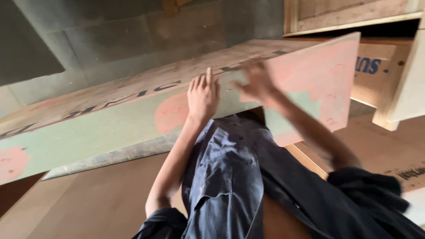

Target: The person sands a long wooden plank resting on supports using a sanding block. They move the block back and forth along the length of the plank, covering different sections and edges.

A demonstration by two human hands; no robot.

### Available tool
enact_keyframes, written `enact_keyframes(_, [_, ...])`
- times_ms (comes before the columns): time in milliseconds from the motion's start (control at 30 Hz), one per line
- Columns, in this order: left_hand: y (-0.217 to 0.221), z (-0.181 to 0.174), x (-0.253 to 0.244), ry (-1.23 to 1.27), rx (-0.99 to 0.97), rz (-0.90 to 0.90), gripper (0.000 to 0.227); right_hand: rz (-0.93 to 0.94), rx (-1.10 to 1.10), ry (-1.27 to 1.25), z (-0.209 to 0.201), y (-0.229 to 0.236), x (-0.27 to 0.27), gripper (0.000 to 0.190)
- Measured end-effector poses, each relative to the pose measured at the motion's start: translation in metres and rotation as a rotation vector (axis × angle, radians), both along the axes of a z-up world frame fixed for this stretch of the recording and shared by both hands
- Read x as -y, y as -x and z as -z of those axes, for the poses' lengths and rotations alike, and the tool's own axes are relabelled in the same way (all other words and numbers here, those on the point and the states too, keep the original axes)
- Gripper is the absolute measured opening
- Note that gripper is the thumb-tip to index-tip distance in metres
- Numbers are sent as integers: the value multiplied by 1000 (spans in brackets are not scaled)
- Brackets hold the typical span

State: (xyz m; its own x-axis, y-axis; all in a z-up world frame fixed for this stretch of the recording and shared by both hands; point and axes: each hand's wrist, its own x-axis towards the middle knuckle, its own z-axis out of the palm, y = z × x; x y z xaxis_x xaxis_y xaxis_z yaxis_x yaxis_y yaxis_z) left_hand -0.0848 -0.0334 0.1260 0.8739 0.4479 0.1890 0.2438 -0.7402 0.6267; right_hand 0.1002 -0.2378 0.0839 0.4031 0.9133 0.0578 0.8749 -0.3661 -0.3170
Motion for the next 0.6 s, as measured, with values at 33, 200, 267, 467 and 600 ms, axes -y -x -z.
enact_keyframes(33, [-3, -2, 5, -6, -23, -10, 45, -64, 28, 3, 13, 7, -3, 53])
enact_keyframes(200, [-18, -14, 15, -44, 10, 48, 34, -13, -205, 42, -31, -84, 51, 49])
enact_keyframes(267, [-21, -19, 19, -48, -5, 49, 30, 64, -63, 328, -67, -138, 85, 47])
enact_keyframes(467, [-33, -25, 23, -32, -101, -5, 29, 23, 14, -19, -15, -95, 63, 56])
enact_keyframes(600, [-54, -19, 33, -84, -104, 82, 29, -86, 26, -125, 18, -83, 59, 57])
